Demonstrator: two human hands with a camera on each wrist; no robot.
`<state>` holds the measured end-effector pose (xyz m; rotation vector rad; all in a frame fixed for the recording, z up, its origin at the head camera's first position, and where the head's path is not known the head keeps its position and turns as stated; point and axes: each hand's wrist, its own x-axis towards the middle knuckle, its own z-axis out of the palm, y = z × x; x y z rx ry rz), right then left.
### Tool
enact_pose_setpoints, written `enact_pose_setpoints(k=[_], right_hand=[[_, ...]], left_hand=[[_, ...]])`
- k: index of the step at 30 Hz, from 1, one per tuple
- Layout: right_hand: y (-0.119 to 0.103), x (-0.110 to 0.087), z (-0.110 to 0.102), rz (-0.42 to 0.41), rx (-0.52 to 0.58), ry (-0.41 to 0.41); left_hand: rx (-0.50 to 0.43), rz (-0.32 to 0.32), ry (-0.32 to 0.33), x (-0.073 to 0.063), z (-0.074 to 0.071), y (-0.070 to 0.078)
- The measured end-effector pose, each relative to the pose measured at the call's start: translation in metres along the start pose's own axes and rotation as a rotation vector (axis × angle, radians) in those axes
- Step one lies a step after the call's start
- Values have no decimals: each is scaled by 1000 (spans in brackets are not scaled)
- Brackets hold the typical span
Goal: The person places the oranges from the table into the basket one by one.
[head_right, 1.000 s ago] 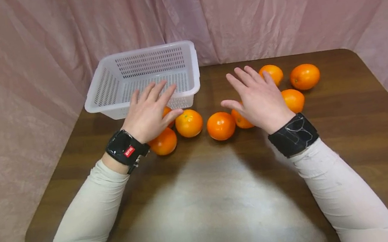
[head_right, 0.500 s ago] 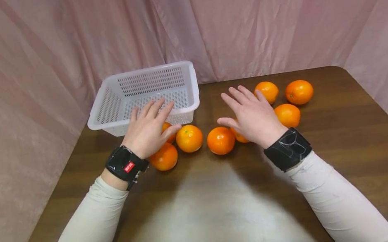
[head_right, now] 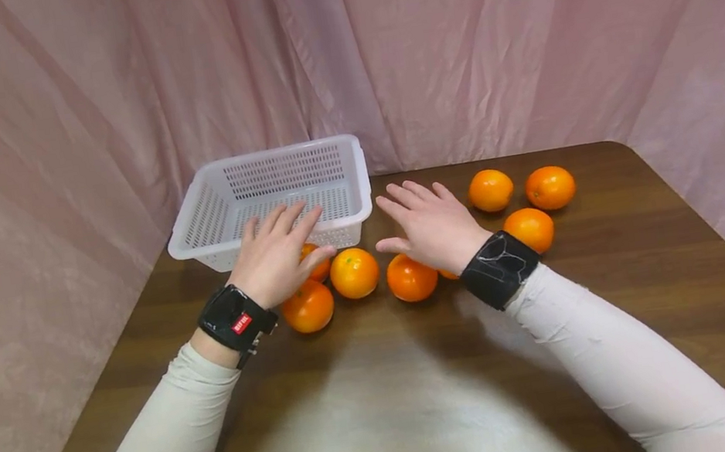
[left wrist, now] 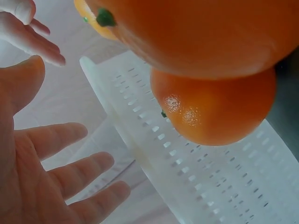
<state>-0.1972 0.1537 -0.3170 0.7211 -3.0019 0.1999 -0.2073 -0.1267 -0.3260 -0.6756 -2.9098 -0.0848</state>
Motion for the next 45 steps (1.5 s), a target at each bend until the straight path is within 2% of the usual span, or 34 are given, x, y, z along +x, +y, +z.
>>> enact_pose_setpoints(k=[8,14,24,29,35,40,45], right_hand=[[-13,21,4,-81,-46,-49],[-18,30,4,-112,-59,-76],[-23,46,1,-159,-72,-56],[-27,56,4,-194,-71,3],[-30,61,5,-167,-106,58],[-30,63,4,-146,-117,60],[-27,59,2,-104,-90,45]], left_hand=[[-12,-4,-11,0,2,-1],[-4,4,-2,0,2,-4],[-9,2,-6,3,-3,-8],[-10,-4,0,1,-4,-8],[-12,15,29,-3,-5,-9],[-13,28,46,-4,-5,-11],[-7,28,35,-4,-7,-12]])
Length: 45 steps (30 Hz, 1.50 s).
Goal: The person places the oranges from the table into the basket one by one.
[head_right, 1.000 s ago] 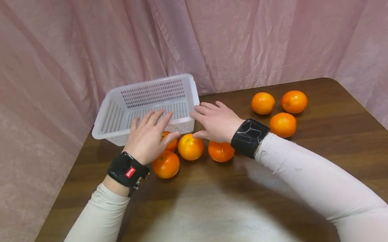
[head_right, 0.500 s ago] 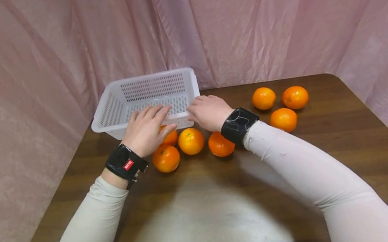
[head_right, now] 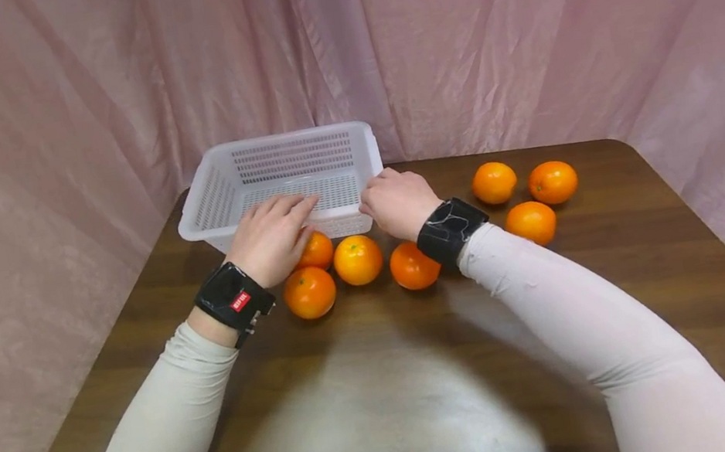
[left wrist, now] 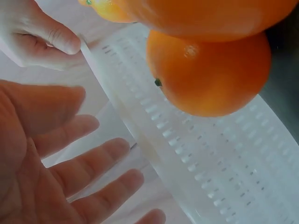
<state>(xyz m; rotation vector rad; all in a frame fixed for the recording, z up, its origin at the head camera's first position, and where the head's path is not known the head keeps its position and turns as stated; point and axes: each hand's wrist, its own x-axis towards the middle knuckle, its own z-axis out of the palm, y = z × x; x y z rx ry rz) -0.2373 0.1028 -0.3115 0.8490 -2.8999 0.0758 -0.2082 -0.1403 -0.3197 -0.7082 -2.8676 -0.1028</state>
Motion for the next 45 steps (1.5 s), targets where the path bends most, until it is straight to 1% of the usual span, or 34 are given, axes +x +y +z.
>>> enact_pose_setpoints(k=[6,15,21,29,34,45], right_hand=[[12,-9,-4,30,3,-8],[27,-28,-6,71,3,-35],[38,-38,-10,103,8,-34],[52,-49,-14,116,17,-44],[59,-57,-19,145,29,-54],[77,-77,-24,204,40,-73]], left_hand=[[-7,-11,-22,4,-2,5],[-13,2,-52,3,-1,8],[-14,0,-44,4,0,8],[-29,-2,-50,3,2,10],[-13,0,-48,2,3,10],[-13,0,-58,3,1,13]])
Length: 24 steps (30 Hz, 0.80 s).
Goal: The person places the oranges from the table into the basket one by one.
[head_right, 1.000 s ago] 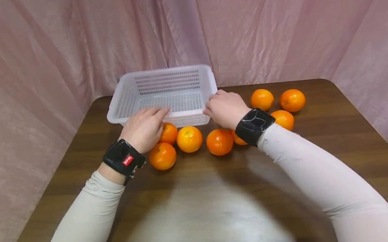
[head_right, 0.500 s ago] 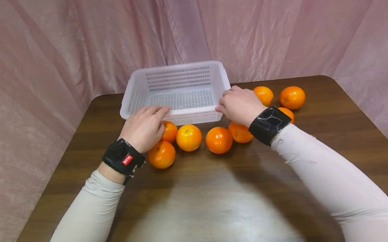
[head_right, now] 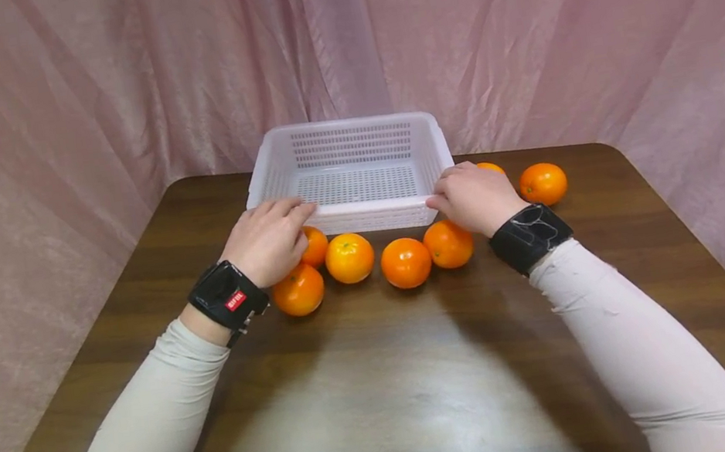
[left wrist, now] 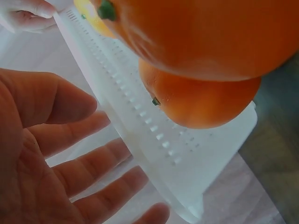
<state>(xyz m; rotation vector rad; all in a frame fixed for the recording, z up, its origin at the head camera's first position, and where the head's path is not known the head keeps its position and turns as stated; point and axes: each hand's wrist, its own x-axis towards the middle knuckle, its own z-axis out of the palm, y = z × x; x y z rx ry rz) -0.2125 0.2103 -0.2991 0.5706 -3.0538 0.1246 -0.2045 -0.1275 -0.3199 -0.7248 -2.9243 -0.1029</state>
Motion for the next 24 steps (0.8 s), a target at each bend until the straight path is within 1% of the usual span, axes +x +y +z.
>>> enact_pose_setpoints(k=[7,14,24], right_hand=[[10,-8,1,17,11,3],[16,-13,0,24,32,-4],[18,-17,1,32,42,9]], left_hand=[[5,10,5,2,3,2],[-3,34,25,1,5,2],[-2,61,10,3,7,3]])
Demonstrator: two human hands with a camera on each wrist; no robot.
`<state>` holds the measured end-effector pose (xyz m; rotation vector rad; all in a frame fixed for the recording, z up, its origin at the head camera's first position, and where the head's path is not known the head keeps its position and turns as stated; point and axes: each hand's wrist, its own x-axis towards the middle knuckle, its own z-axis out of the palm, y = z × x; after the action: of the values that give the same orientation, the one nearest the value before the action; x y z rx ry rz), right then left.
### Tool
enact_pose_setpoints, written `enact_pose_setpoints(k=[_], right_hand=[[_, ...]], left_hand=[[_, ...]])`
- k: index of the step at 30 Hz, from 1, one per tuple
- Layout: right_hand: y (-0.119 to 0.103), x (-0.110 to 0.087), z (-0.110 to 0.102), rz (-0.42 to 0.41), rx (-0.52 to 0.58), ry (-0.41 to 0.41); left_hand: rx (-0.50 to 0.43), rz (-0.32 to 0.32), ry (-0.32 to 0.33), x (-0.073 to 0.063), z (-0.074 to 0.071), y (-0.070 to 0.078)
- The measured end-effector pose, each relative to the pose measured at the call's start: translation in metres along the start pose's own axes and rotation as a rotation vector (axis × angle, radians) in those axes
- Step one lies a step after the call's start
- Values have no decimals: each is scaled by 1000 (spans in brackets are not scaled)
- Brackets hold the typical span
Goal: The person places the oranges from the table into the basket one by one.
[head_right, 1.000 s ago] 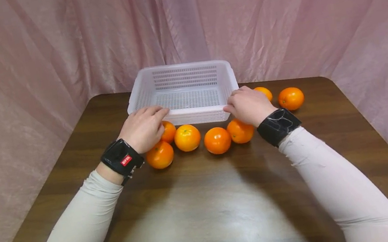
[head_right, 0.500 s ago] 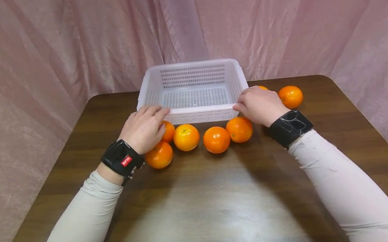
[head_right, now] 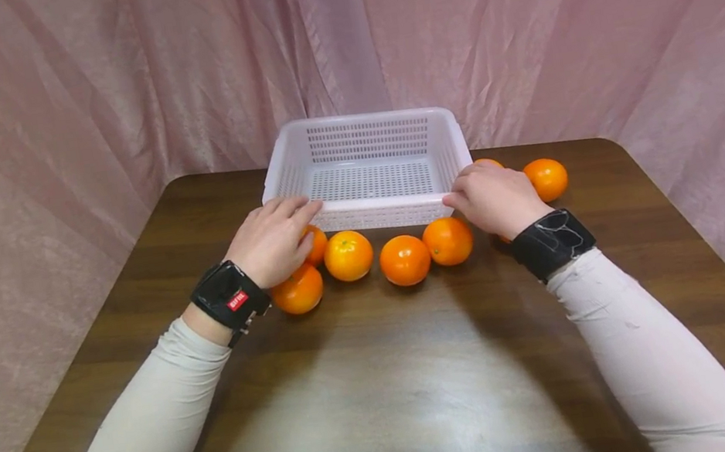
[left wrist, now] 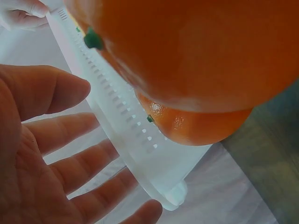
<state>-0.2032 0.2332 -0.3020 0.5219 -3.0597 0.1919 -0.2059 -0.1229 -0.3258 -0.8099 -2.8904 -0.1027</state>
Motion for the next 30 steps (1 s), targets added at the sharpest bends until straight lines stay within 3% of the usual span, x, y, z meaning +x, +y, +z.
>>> enact_pose_setpoints(k=[15,23,30], right_hand=[[-18,-4,14,-22,86,190],[-21,-8,15,-22,93,193],[-16,-5,19,-39,94,215]], left_hand=[[-7,-5,-2,-2,1,-4],[26,34,78,-24,-9,4],[48,89,173,-50,-5,19]])
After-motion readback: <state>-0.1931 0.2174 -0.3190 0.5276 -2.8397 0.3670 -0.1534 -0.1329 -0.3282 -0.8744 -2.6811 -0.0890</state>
